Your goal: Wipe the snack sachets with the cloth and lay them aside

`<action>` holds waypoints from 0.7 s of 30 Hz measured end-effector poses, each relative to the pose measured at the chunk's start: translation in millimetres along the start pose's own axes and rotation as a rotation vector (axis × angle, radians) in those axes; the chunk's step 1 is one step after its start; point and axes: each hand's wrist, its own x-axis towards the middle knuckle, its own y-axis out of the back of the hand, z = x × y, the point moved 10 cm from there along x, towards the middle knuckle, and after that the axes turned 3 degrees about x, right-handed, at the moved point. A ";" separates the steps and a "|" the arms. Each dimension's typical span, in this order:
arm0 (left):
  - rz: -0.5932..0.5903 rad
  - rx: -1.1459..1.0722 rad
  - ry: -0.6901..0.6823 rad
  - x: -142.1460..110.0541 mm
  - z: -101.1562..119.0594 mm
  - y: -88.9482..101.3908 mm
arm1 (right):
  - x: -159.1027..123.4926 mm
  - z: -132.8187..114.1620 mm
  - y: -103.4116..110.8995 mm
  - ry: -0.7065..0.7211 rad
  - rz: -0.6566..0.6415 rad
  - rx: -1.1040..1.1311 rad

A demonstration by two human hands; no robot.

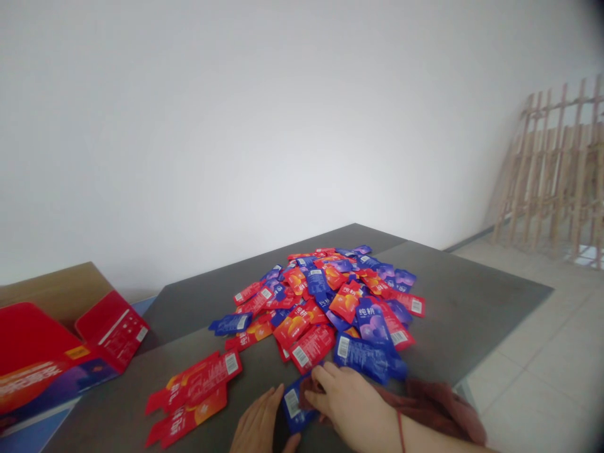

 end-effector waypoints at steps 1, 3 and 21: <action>0.003 0.008 -0.010 0.9 0.8 0.4 | -5.1 3.8 0.1 -0.013 -0.004 0.005; 0.017 0.025 -0.047 3.1 4.1 3.1 | -14.0 14.8 0.3 -0.079 -0.007 0.007; 0.049 -0.122 -0.022 10.4 6.6 13.5 | -0.4 -9.9 -8.6 -0.026 -0.013 -0.019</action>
